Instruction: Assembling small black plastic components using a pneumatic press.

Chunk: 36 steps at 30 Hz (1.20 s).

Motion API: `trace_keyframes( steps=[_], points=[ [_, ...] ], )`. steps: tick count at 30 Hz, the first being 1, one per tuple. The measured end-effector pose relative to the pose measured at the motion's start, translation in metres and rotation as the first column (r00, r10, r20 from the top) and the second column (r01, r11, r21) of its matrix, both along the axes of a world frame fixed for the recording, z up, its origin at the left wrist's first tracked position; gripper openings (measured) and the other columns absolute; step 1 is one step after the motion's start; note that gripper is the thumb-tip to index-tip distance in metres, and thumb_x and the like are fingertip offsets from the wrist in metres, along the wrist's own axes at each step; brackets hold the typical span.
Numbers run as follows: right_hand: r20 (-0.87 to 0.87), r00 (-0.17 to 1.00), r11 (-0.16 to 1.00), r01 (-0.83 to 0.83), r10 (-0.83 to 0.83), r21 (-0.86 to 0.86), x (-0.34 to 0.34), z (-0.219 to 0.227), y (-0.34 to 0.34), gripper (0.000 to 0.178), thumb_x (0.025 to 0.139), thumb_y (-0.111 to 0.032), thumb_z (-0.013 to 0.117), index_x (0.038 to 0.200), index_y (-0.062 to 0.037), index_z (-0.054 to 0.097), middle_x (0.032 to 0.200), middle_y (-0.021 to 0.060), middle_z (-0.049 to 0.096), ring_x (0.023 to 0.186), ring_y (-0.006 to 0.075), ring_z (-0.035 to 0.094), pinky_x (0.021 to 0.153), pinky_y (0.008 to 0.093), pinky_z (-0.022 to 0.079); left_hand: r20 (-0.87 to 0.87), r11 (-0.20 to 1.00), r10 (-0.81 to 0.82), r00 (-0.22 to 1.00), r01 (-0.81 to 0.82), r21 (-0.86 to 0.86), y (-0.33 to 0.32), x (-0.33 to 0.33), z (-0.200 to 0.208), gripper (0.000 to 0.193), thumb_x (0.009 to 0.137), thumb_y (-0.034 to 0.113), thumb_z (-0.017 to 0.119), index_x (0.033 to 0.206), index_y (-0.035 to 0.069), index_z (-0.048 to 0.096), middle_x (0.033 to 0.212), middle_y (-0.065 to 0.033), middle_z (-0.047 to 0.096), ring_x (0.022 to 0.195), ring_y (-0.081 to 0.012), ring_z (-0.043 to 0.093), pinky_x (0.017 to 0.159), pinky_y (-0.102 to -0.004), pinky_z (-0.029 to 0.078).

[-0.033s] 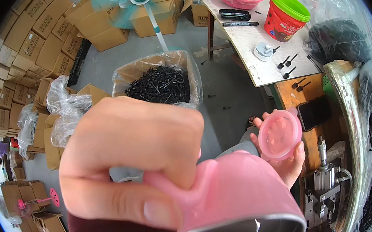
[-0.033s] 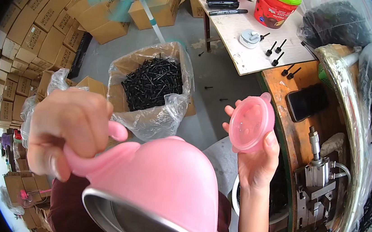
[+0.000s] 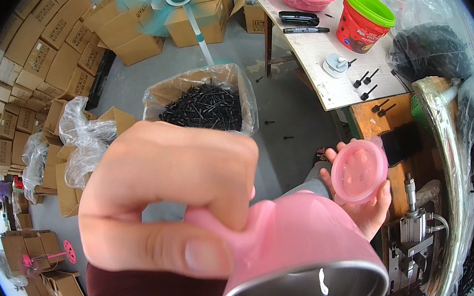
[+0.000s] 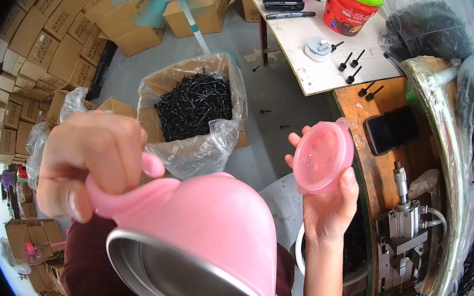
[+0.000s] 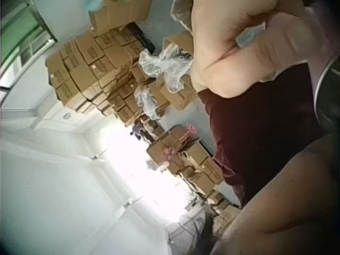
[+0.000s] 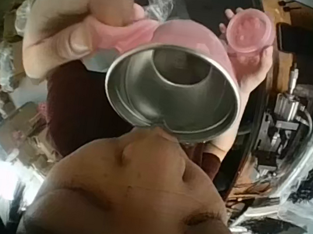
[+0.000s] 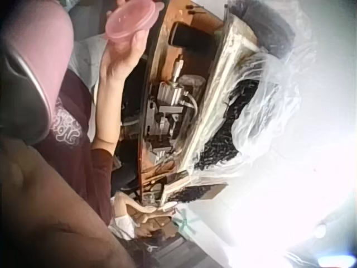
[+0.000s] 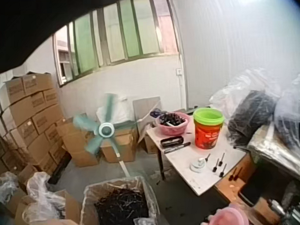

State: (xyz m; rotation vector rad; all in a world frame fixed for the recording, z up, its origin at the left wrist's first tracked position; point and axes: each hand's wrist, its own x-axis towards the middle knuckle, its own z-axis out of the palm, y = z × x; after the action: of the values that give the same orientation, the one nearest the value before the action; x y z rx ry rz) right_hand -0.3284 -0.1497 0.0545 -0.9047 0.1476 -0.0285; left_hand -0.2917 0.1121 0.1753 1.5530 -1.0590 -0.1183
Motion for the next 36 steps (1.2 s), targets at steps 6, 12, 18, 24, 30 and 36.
trace_keyframes(
  steps=[6,12,18,24,30,36],
  points=[
    [0.159,0.986,0.997,0.032,-0.042,0.065,0.003,0.020,-0.003,0.094,0.087,-0.062,0.055,0.150,0.0011,0.026,0.146,0.0272,0.039,0.129,0.0426,0.048,0.103,0.0495,0.047,-0.389,0.980,0.198,0.900,-0.180,0.082,-0.004,0.001,-0.011,0.040,0.089,0.037,0.057,0.069,0.002,0.056,0.069,-0.0061,0.054,0.062,-0.0136,0.044,0.055,-0.0266,0.033],
    [0.458,0.880,0.691,0.253,0.127,-0.677,-0.001,0.064,-0.006,0.115,0.064,-0.062,0.078,0.144,0.0095,0.036,0.142,0.0277,0.045,0.125,0.0384,0.053,0.105,0.0452,0.045,-0.501,0.975,0.216,0.838,-0.156,0.158,0.002,0.022,-0.041,0.034,0.099,0.031,0.055,0.078,0.004,0.054,0.080,0.0025,0.052,0.076,-0.0054,0.043,0.068,-0.0235,0.034],
    [0.438,0.722,0.145,0.432,0.535,-0.890,0.024,0.101,0.005,0.086,0.049,-0.033,0.089,0.124,0.0027,0.064,0.121,0.0177,0.064,0.109,0.0302,0.062,0.097,0.0392,0.045,-0.512,0.981,0.193,0.837,-0.153,0.119,-0.003,0.033,-0.058,0.030,0.100,0.030,0.053,0.082,0.006,0.055,0.081,0.0045,0.049,0.076,-0.0043,0.039,0.067,-0.0224,0.031],
    [0.365,0.693,0.119,0.377,0.622,-0.918,0.035,0.096,0.012,0.073,0.060,-0.033,0.087,0.124,-0.0038,0.065,0.124,0.0151,0.064,0.110,0.0299,0.062,0.101,0.0425,0.040,-0.559,0.958,0.285,0.779,-0.228,0.171,-0.007,0.037,-0.068,0.029,0.098,0.032,0.053,0.081,0.009,0.055,0.075,0.0062,0.042,0.070,-0.0045,0.035,0.063,-0.0222,0.027],
    [0.365,0.748,0.013,0.431,0.555,-0.902,0.050,0.058,0.004,0.081,0.074,-0.041,0.080,0.140,-0.0045,0.051,0.144,0.0197,0.048,0.131,0.0339,0.048,0.109,0.0471,0.033,-0.613,0.958,0.288,0.736,-0.234,0.168,-0.011,0.073,-0.096,0.030,0.098,0.033,0.053,0.077,0.011,0.053,0.073,0.0069,0.043,0.067,-0.0034,0.034,0.059,-0.0206,0.023],
    [0.503,0.801,0.266,0.433,0.326,-0.861,0.012,0.017,-0.022,0.062,0.090,-0.044,0.060,0.131,0.0032,0.056,0.137,0.0226,0.054,0.128,0.0361,0.051,0.105,0.0454,0.035,-0.595,0.908,0.381,0.708,-0.409,0.095,-0.016,0.145,-0.125,0.030,0.103,0.031,0.048,0.084,0.009,0.055,0.073,0.0034,0.049,0.061,-0.0037,0.040,0.055,-0.0213,0.025]
  ],
)
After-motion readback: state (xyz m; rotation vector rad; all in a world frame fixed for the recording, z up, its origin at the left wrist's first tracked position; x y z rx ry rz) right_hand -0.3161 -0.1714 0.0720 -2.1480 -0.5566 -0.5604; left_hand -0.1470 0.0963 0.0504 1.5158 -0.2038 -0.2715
